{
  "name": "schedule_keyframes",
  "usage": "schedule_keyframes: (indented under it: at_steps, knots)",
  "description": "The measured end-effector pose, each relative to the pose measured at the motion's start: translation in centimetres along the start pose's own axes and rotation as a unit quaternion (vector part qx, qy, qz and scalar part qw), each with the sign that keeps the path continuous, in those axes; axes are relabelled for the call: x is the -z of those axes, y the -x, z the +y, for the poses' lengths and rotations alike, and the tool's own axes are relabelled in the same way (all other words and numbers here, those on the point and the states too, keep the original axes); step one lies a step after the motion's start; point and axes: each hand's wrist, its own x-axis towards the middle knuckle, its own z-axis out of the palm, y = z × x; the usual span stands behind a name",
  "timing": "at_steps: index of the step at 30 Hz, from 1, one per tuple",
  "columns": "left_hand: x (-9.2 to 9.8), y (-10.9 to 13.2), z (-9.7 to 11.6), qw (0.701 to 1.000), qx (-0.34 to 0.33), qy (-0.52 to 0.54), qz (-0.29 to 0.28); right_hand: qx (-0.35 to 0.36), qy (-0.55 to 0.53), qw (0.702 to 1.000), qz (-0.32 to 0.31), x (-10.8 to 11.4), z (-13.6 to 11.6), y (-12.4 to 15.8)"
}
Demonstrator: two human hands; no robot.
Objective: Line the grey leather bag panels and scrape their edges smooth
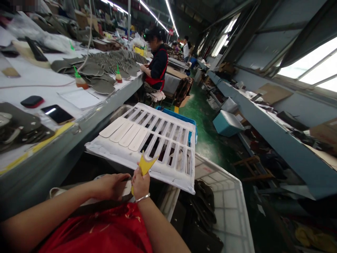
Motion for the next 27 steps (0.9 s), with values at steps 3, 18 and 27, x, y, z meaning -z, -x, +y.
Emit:
schedule_keyframes:
  at_steps: [3, 18, 27]
  knots:
    - [0.0, 0.0, -0.2, 1.0, -0.001, 0.015, -0.01, 0.013, -0.053, 0.998, 0.013, 0.8, -0.6, 1.7]
    - [-2.0, 1.8, 0.8, 0.994, -0.027, -0.078, 0.069, -0.165, 0.224, 0.948, -0.152, 9.9, -0.7, 7.9]
    - [-6.0, 4.5, -0.5, 0.962, -0.069, -0.014, 0.263, 0.164, 0.456, 0.827, -0.283, 3.5, -2.1, 5.4]
